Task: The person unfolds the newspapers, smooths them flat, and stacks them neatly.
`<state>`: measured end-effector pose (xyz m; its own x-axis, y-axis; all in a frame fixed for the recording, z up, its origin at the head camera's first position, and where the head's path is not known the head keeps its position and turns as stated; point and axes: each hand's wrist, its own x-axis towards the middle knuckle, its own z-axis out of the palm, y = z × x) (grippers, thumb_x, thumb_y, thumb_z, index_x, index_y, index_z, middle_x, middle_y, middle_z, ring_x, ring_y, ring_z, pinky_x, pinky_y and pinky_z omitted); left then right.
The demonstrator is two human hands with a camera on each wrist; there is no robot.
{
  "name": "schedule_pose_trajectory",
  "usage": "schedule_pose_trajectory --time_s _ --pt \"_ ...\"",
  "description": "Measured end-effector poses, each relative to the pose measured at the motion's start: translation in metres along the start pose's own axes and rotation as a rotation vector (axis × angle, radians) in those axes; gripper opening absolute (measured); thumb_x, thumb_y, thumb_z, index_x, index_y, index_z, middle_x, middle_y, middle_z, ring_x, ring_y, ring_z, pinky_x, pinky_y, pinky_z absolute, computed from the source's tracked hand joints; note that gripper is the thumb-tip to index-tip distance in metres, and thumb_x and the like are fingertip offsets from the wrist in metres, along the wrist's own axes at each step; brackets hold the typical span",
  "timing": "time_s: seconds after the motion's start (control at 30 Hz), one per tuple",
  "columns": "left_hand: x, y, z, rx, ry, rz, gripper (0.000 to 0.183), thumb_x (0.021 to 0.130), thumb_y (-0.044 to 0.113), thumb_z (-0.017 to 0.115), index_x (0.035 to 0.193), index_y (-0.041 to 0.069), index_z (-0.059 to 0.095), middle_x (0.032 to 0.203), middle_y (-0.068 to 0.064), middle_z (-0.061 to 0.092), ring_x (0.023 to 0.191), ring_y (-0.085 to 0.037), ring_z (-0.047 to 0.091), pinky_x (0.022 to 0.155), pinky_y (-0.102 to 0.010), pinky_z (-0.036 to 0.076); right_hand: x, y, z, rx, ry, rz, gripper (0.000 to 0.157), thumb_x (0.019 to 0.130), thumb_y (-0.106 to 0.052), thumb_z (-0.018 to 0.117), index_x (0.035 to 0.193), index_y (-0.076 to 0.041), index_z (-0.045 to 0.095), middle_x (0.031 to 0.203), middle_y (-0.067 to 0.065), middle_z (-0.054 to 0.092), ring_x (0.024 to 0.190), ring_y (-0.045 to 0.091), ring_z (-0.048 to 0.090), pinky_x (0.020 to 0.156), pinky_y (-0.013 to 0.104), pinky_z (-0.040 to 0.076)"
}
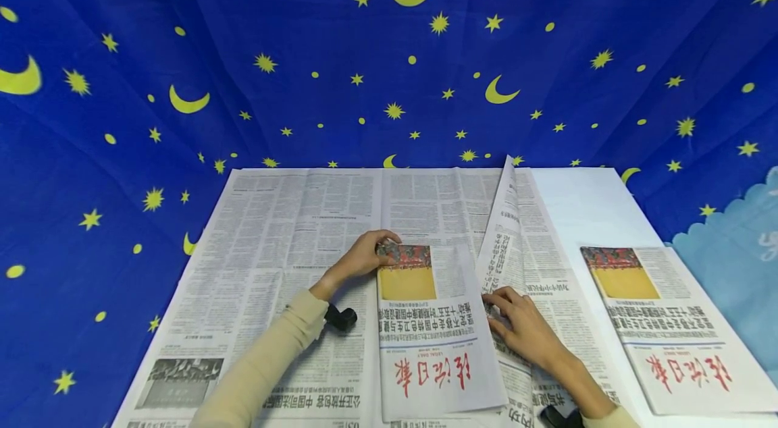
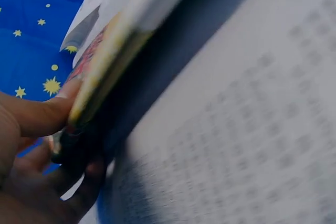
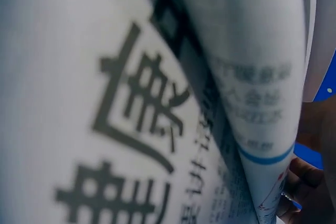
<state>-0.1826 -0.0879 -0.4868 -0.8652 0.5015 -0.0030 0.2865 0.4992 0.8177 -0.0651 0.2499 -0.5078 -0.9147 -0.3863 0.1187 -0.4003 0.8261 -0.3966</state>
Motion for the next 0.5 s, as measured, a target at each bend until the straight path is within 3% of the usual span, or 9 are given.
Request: schedule_pose_trajectory --time_s 0.1,0.2,0.37,0.5 --pt "0.0022 0.0016 -0.006 -0.024 -0.109 -0.008 0.031 0.089 -0.002 0.066 0.12 -0.004 0.063 0.108 -0.019 0.065 0.079 -0.016 0.058 0.07 -0.029 0.047 -0.0003 0.0001 0.0004 0.008 -0.008 0.003 0.04 0.086 -0.019 0.074 0.124 -0.009 0.066 0.112 -0.001 0.06 0.08 0.002 0.048 0.075 0.031 0.036" --pt "0.0044 0.0019 -0.0095 -0.049 -0.176 0.01 0.023 0.09 -0.004 0.064 0.113 -0.006 0.066 0.099 -0.018 0.066 0.073 -0.011 0.057 0.066 -0.025 0.048 -0.0004 0.0003 0.0007 0.016 -0.005 0.001 0.038 0.088 -0.019 0.073 0.124 -0.009 0.066 0.112 -0.002 0.06 0.079 0.001 0.046 0.074 0.03 0.035" --pt "0.0059 0.0011 -0.0098 -0.071 -0.192 0.033 0.015 0.089 -0.001 0.067 0.104 -0.001 0.069 0.094 -0.014 0.066 0.073 -0.01 0.057 0.068 -0.025 0.048 0.0001 0.0012 0.0011 0.015 -0.009 0.003 0.036 0.089 -0.017 0.071 0.124 -0.008 0.066 0.113 -0.002 0.061 0.078 -0.001 0.043 0.073 0.029 0.035" --pt "0.005 -0.0013 -0.0099 -0.125 -0.19 0.008 0.012 0.089 0.001 0.068 0.1 0.003 0.069 0.09 -0.01 0.065 0.068 -0.011 0.053 0.066 -0.026 0.045 0.0003 0.0012 0.0001 0.002 -0.022 0.011 0.039 0.089 -0.015 0.071 0.126 -0.006 0.064 0.113 -0.002 0.06 0.079 -0.002 0.044 0.075 0.031 0.037"
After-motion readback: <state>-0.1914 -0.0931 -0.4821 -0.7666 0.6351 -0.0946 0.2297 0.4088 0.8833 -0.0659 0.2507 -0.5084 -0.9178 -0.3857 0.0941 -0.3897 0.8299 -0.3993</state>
